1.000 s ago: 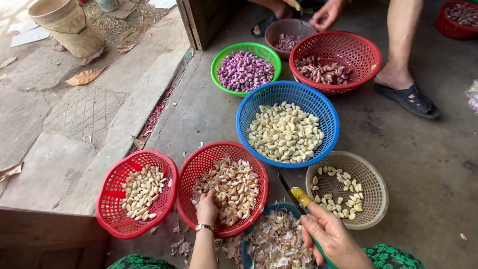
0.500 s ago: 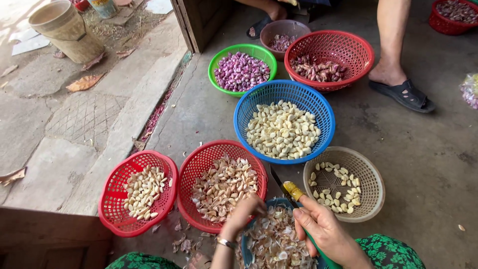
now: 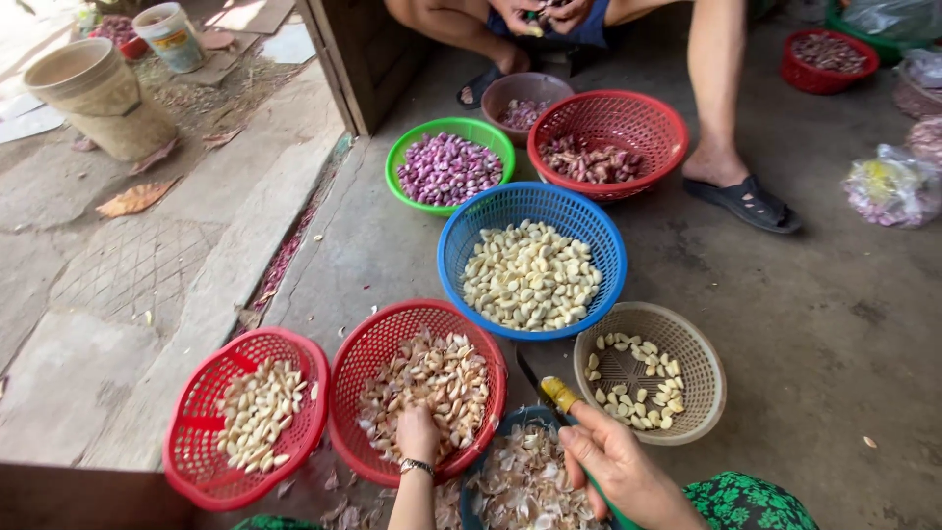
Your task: Peeling and sorting garlic and shallots into different baskets using a small knife
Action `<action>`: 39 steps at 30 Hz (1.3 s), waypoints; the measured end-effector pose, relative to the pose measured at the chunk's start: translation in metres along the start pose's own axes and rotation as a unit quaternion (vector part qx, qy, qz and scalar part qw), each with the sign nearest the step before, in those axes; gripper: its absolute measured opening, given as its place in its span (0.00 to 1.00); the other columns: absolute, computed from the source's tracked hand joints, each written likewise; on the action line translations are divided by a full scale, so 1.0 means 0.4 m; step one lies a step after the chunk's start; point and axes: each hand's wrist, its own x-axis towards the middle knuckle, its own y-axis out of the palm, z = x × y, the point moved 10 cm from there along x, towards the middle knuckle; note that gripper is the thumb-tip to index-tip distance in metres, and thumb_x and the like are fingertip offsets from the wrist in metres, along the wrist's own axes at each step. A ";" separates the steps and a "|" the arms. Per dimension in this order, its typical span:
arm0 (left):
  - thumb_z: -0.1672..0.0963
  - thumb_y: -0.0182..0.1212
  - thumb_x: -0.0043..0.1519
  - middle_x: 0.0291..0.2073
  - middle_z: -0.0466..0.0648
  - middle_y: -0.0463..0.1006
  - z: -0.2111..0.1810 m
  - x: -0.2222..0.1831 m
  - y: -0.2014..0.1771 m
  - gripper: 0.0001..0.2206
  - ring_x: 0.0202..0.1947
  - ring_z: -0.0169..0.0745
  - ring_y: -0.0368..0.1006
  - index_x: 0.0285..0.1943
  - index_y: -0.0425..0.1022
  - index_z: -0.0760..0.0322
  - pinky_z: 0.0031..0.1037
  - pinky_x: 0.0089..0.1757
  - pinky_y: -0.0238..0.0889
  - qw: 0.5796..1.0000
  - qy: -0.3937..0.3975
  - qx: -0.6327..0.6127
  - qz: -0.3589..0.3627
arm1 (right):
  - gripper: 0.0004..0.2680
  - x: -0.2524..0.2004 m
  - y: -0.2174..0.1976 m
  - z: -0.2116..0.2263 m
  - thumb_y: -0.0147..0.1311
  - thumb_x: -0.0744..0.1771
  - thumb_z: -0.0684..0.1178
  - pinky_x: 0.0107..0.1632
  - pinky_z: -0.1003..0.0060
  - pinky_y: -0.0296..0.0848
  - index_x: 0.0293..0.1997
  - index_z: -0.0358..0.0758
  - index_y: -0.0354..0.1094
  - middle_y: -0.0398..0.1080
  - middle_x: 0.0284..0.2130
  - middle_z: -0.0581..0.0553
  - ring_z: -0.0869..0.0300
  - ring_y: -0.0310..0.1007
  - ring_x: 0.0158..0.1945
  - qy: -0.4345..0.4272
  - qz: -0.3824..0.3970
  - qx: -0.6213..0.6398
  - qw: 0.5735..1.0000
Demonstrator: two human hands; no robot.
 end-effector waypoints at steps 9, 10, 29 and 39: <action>0.57 0.58 0.62 0.42 0.47 0.87 -0.032 -0.068 -0.117 0.09 0.45 0.48 0.81 0.49 0.80 0.53 0.39 0.47 0.71 0.964 -0.173 -0.182 0.083 | 0.28 0.073 0.015 -0.071 0.48 0.70 0.53 0.21 0.68 0.63 0.79 0.48 0.35 0.70 0.24 0.39 0.59 0.62 0.16 0.011 0.010 -0.026 1.000; 0.63 0.58 0.64 0.43 0.55 0.84 -0.088 -0.099 -0.175 0.07 0.45 0.50 0.79 0.49 0.78 0.66 0.34 0.48 0.73 0.856 -0.231 -0.452 0.092 | 0.26 0.076 0.033 -0.063 0.48 0.70 0.53 0.19 0.70 0.61 0.79 0.49 0.42 0.68 0.22 0.42 0.62 0.60 0.15 0.003 0.034 -0.010 0.999; 0.68 0.67 0.57 0.38 0.68 0.84 -0.420 -0.271 -0.466 0.09 0.34 0.54 0.79 0.44 0.75 0.80 0.37 0.40 0.76 0.562 -0.027 -0.808 0.172 | 0.25 0.073 0.155 -0.020 0.50 0.69 0.48 0.24 0.69 0.58 0.79 0.41 0.53 0.63 0.19 0.45 0.62 0.57 0.17 -0.044 0.203 0.275 0.939; 0.63 0.70 0.55 0.39 0.45 0.75 -0.485 -0.370 -0.781 0.10 0.39 0.31 0.79 0.42 0.87 0.55 0.20 0.43 0.75 0.819 0.216 -0.504 -0.170 | 0.22 0.097 0.120 -0.042 0.51 0.69 0.46 0.22 0.72 0.58 0.75 0.37 0.61 0.62 0.14 0.45 0.64 0.58 0.15 -0.073 0.127 0.211 0.966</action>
